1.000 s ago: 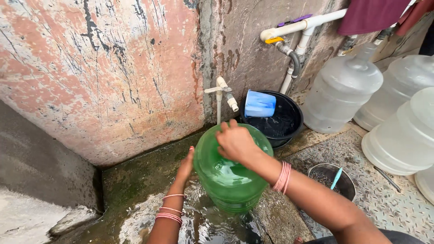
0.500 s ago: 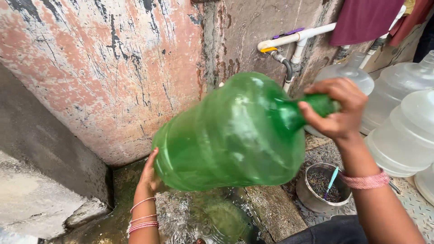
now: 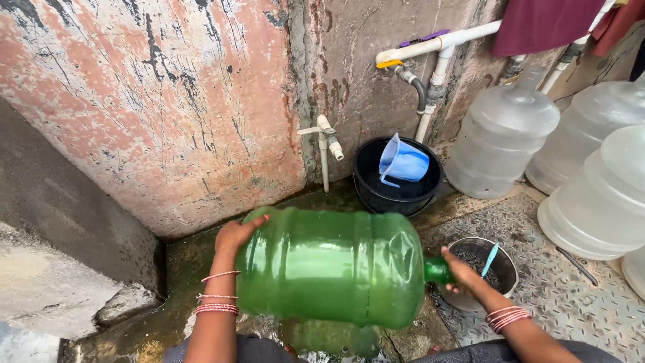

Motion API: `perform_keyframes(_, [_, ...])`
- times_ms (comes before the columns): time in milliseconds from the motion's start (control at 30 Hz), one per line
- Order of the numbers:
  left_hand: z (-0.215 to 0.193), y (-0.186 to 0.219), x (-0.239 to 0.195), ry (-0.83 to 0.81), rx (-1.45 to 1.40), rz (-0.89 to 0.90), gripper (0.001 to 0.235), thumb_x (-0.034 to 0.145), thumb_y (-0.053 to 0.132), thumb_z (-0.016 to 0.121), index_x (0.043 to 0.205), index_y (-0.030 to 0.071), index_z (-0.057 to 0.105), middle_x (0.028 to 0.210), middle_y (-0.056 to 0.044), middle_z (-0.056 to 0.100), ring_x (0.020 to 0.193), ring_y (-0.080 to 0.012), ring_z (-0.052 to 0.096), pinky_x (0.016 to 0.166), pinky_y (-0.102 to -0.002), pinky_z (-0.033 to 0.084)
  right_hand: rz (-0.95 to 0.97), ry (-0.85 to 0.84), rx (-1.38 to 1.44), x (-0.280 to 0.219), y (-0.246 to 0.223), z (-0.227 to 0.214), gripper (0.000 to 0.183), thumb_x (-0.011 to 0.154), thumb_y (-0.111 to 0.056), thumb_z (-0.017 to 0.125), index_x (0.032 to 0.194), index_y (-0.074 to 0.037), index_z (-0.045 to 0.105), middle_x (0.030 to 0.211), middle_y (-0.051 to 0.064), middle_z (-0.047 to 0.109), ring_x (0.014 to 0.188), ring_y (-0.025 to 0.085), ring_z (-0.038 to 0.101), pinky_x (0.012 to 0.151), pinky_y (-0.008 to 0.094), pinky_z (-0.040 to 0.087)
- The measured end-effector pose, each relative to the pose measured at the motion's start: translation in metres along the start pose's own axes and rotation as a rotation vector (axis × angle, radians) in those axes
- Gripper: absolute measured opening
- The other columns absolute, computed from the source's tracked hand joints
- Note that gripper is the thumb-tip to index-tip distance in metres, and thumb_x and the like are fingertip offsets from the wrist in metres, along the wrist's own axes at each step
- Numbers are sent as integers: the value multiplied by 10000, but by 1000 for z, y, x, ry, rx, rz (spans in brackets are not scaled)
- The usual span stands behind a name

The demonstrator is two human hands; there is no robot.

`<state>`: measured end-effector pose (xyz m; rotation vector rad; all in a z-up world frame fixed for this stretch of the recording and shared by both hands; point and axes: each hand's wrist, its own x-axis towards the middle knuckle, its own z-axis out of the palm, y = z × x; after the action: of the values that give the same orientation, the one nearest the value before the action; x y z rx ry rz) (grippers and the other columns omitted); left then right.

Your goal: The person washes a large green water dispenser by pouring water into it, shaking it, and rinsing it. They use a blue plastic jug to add water and a metal pot to collect the rinse water. The task is performed outdoors near a wall with a tap.

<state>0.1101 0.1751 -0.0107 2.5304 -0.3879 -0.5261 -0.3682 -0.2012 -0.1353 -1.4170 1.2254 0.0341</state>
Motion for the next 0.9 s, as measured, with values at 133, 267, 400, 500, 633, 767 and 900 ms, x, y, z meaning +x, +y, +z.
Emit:
perform_keyframes(133, [-33, 40, -58, 202, -776, 516, 890, 669, 701, 748, 1200, -12, 703, 1039, -194, 734, 944, -308, 676, 869, -431, 529, -504, 220, 374, -38, -59, -76, 467, 1019, -559, 443, 1123, -109, 514, 821, 69, 601, 598, 194, 552, 491, 301, 417])
perform_keyframes(267, [-63, 73, -102, 101, -1193, 987, 912, 852, 759, 691, 1347, 0, 594, 1257, -130, 655, 1156, -229, 627, 1040, -367, 475, -893, 8, 996, -96, -89, -114, 181, 1037, -243, 469, 1171, -133, 524, 1189, 16, 644, 1080, 190, 643, 943, 384, 534])
perform_keyframes(400, [-57, 93, -131, 83, -1033, 1104, 1012, 825, 798, 680, 1443, 8, 548, 1381, -132, 627, 1303, -253, 593, 1155, -401, 452, -736, 70, 1193, -101, -91, -110, 287, 1069, -310, 433, 1202, -93, 567, 1154, 50, 703, 1086, 212, 691, 1018, 382, 562])
perform_keyframes(500, [-34, 93, -129, 235, -742, 838, 1063, 734, 804, 675, 1446, 29, 519, 1294, -172, 646, 1191, -287, 623, 1023, -417, 491, -557, 185, 776, -69, -67, -108, 444, 1091, -477, 389, 1238, -108, 587, 991, 47, 676, 835, 197, 638, 725, 340, 493])
perform_keyframes(633, [2, 70, -84, 267, -515, 438, 1031, 722, 810, 648, 1420, 55, 571, 1356, -224, 651, 1259, -350, 628, 1070, -460, 474, -157, 208, 183, -21, -32, -97, 696, 989, -671, 237, 1197, -115, 601, 730, 92, 643, 488, 174, 536, 454, 298, 416])
perform_keyframes(767, [34, 30, -19, -14, -33, 78, 1172, 713, 854, 619, 1452, -45, 484, 1386, -312, 601, 1304, -420, 595, 1119, -479, 450, -9, 97, -122, 17, 2, -69, 835, 982, -739, 166, 1020, -54, 643, 593, 64, 565, 439, 150, 457, 417, 302, 345])
perform_keyframes(900, [60, 0, 5, -245, 247, 38, 1342, 743, 928, 575, 1523, -109, 232, 1499, -342, 398, 1390, -433, 453, 1165, -479, 362, 68, 130, -264, 26, -2, -64, 870, 1013, -726, 215, 869, 16, 647, 576, 62, 555, 449, 155, 489, 441, 317, 412])
